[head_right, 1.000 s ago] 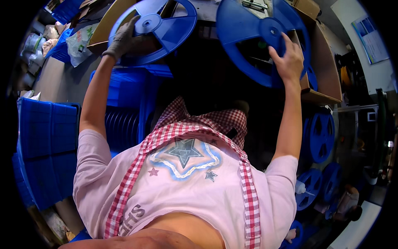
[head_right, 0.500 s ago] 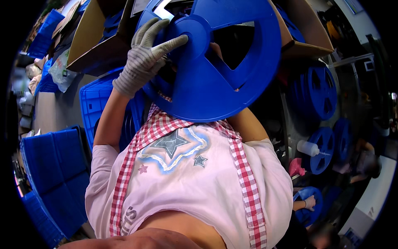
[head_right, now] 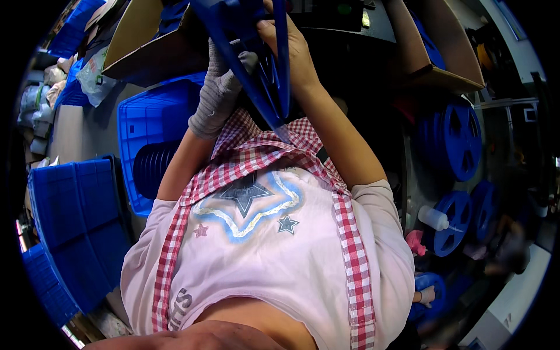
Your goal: The person repeatedly picks up blue plastic wheel-like parts, places them into a machine, presses a button, and then removes them to place into a cardboard box. The person handles the parts one at a time throughout the clip.
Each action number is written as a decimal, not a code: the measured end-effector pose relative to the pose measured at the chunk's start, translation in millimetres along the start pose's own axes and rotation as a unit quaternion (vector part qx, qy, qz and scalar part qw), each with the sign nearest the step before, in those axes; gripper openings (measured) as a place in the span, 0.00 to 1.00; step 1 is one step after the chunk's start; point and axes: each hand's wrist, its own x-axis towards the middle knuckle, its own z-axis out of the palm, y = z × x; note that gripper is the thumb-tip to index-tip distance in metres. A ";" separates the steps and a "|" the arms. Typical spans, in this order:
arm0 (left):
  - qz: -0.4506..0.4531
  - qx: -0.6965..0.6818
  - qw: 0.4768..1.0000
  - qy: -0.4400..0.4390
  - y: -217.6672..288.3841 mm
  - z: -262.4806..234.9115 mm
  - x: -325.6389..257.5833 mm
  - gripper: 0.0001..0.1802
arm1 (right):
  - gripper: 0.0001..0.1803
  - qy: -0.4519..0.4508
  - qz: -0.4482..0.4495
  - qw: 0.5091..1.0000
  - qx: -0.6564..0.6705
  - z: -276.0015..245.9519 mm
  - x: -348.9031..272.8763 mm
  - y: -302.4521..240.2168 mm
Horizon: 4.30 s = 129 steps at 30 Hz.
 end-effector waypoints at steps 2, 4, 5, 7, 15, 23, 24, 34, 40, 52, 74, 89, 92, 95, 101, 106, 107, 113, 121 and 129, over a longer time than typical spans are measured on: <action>0.057 -0.024 0.998 0.006 -8.0 -3.9 0.4 0.50 | 0.31 -0.044 -0.072 0.978 -0.193 -43.4 3.1 18.7; 0.041 -0.058 0.997 0.044 -2.3 -1.6 0.5 0.44 | 0.27 -0.033 -0.087 0.978 -0.185 1.4 6.2 1.0; 0.001 -0.077 0.994 0.073 3.0 -2.1 -1.2 0.43 | 0.26 -0.030 -0.035 0.980 -0.195 -0.3 2.0 -4.8; -0.040 -0.089 0.987 0.125 7.2 -6.2 -2.2 0.38 | 0.31 -0.003 -0.016 0.960 -0.280 -8.2 1.6 -12.8; 0.053 -0.035 0.995 0.077 2.7 -18.8 1.6 0.40 | 0.35 -0.042 -0.036 0.932 -0.358 -5.7 -6.8 -6.2; 0.075 -0.128 0.988 0.031 -23.1 -38.4 3.0 0.41 | 0.33 -0.059 -0.046 0.930 -0.359 -18.5 -4.2 -2.9; 0.080 -0.142 0.986 0.024 -25.9 -40.4 3.6 0.41 | 0.33 -0.060 -0.047 0.924 -0.375 -20.9 -3.9 -3.1; 0.086 -0.153 0.984 0.023 -17.1 -29.5 5.5 0.40 | 0.32 -0.037 -0.038 0.927 -0.372 -18.7 -6.7 -3.8; 0.081 -0.142 0.986 0.018 -16.0 -29.7 8.7 0.40 | 0.33 -0.045 -0.042 0.935 -0.349 -16.8 -5.2 -5.3; 0.069 -0.130 0.989 0.019 -14.3 -28.9 15.0 0.41 | 0.31 -0.036 -0.059 0.926 -0.371 -7.0 -9.3 -9.2; 0.130 0.105 0.985 -0.034 -9.9 -28.3 12.3 0.23 | 0.41 -0.089 -0.020 0.752 -0.653 -14.3 1.0 -77.7; 0.114 0.002 0.990 -0.077 -59.9 -129.4 242.6 0.22 | 0.37 -0.084 -0.015 0.598 -0.797 -70.0 240.3 -144.9; -0.005 -0.197 0.974 -0.107 -48.0 -125.5 227.7 0.26 | 0.37 -0.082 0.015 0.536 -0.840 -66.1 248.0 -127.9; 0.103 -0.058 0.989 -0.093 -63.1 -138.8 232.3 0.25 | 0.37 -0.107 0.009 0.524 -0.845 -75.7 264.3 -121.9; -0.021 -0.194 0.981 -0.018 -31.3 -130.9 203.3 0.26 | 0.35 -0.160 -0.022 0.429 -0.889 -56.6 254.1 -124.1; 0.096 0.290 0.945 0.120 -5.6 -119.5 148.5 0.33 | 0.42 -0.052 -0.227 0.520 -0.822 -143.9 229.1 -134.9; 0.160 0.435 0.877 0.126 -16.0 -131.1 136.3 0.37 | 0.42 -0.051 -0.239 0.543 -0.803 -134.1 196.7 -136.3; 0.102 0.634 0.761 0.094 -33.7 -111.6 113.0 0.47 | 0.55 0.010 -0.140 0.511 -0.848 -194.8 73.6 -116.4; 0.111 0.615 0.778 0.069 -22.2 -79.2 104.5 0.44 | 0.41 0.023 -0.147 0.557 -0.817 -225.6 45.5 -135.7; 0.040 0.481 0.867 0.124 -3.0 -72.9 63.1 0.29 | 0.25 0.096 0.017 0.580 -0.809 -380.3 53.0 -288.4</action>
